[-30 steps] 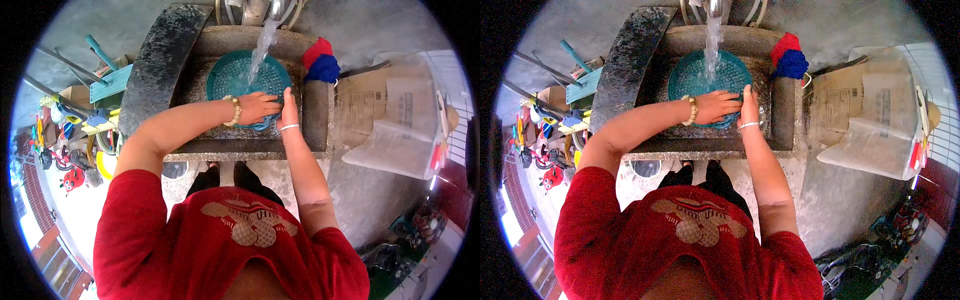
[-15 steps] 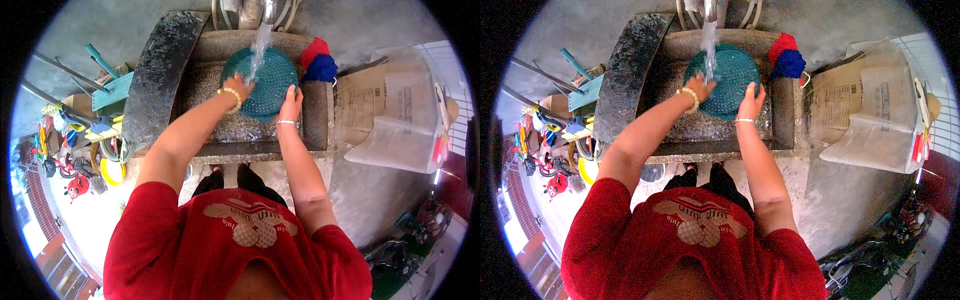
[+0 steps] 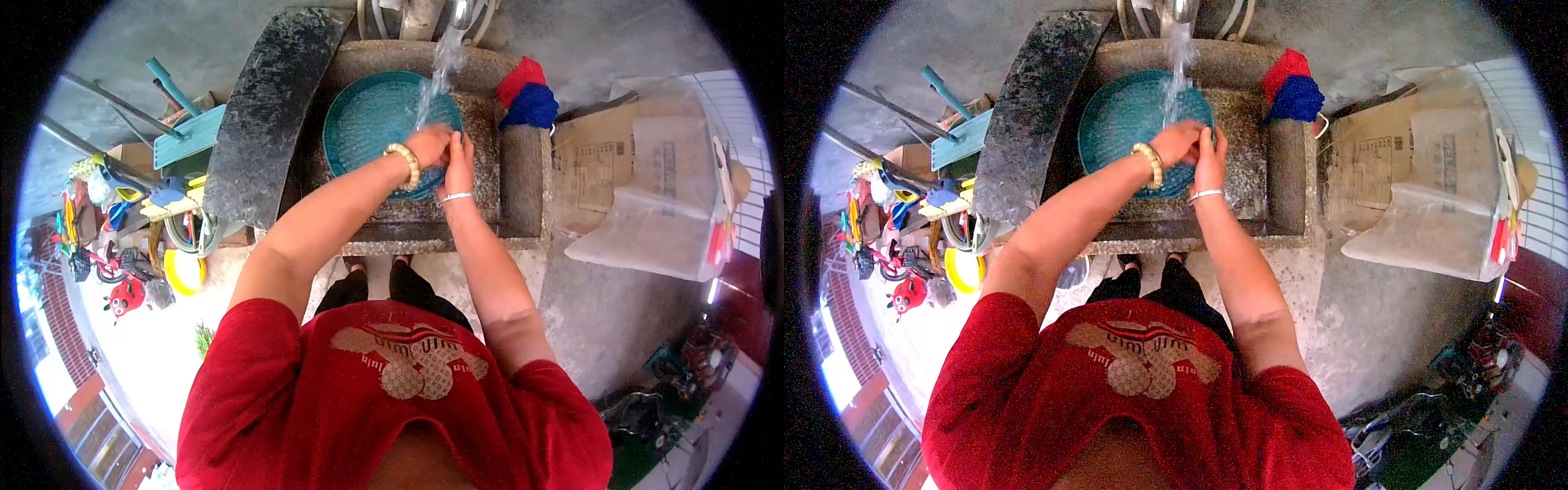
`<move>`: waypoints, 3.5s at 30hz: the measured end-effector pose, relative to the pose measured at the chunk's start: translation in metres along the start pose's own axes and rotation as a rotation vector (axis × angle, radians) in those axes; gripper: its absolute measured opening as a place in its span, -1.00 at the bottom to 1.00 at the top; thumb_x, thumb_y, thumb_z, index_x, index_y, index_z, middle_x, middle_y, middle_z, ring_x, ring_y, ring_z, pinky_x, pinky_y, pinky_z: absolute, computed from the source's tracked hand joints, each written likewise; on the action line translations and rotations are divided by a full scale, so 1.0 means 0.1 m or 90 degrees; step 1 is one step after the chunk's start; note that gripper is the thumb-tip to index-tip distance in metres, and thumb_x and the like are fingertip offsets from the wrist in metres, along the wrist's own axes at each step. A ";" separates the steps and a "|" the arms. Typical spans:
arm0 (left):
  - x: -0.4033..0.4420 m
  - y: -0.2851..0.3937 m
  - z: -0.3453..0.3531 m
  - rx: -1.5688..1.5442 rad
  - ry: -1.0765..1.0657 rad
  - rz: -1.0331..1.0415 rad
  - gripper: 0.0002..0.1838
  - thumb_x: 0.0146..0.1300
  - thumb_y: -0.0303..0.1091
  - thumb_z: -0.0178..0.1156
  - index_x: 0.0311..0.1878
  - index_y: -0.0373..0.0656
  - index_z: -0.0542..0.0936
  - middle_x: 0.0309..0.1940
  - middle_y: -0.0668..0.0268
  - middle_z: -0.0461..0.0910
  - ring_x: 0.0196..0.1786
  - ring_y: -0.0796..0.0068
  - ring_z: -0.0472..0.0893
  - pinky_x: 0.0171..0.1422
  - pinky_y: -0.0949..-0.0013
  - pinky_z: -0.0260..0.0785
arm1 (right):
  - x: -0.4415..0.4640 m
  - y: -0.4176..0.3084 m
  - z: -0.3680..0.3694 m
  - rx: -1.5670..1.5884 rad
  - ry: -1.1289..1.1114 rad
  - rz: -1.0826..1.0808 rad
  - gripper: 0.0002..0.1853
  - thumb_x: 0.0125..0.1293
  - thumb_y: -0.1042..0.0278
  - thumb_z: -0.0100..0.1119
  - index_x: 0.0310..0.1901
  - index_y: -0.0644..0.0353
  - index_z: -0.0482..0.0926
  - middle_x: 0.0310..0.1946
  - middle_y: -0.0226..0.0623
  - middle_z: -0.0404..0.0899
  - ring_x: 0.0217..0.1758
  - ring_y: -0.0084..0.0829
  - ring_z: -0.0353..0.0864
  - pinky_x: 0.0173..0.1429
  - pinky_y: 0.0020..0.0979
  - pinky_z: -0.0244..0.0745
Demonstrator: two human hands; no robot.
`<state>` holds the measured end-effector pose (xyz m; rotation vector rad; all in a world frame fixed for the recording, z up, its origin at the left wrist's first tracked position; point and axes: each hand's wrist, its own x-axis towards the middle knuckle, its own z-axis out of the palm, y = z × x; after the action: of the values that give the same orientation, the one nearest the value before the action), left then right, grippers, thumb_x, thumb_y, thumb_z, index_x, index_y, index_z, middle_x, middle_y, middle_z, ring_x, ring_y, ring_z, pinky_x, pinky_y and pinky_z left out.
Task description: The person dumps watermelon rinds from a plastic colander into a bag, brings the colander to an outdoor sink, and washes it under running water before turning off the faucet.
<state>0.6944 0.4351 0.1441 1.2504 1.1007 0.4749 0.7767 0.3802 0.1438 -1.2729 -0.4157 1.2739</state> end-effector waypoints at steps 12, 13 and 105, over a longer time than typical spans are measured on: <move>-0.36 -0.08 -0.15 0.698 0.023 0.612 -0.35 0.08 -0.06 0.17 0.20 -0.17 0.30 0.21 0.10 0.29 0.30 0.15 0.22 0.30 0.09 0.08 | 0.07 -0.07 -0.14 -0.052 0.014 0.018 -0.38 0.28 0.02 0.07 0.23 0.24 0.20 0.17 -0.14 0.29 0.19 -0.27 0.31 0.15 -0.22 0.31; -0.30 -0.09 -0.24 0.693 -0.030 0.614 -0.33 0.12 -0.08 0.15 0.28 -0.11 0.24 0.27 0.11 0.23 0.33 0.18 0.20 0.31 0.07 0.07 | -0.01 -0.09 -0.13 -0.071 0.044 0.004 -0.40 0.28 0.03 0.07 0.23 0.22 0.20 0.14 -0.15 0.31 0.15 -0.28 0.34 0.14 -0.25 0.32; -0.21 0.21 -0.80 -0.361 0.328 -0.051 -0.26 0.24 0.20 -0.04 0.25 -0.26 0.28 0.20 0.16 0.36 0.20 0.28 0.39 0.23 0.26 0.24 | 0.40 -0.67 -0.41 -0.340 -0.042 -0.243 -0.36 0.35 -0.05 -0.14 0.29 0.27 0.12 0.26 -0.03 0.19 0.32 -0.22 0.18 0.35 -0.34 0.04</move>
<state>0.6222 0.4659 0.1776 0.5907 1.3132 1.0048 0.8542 0.4094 0.1724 -1.5009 -1.0447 0.9054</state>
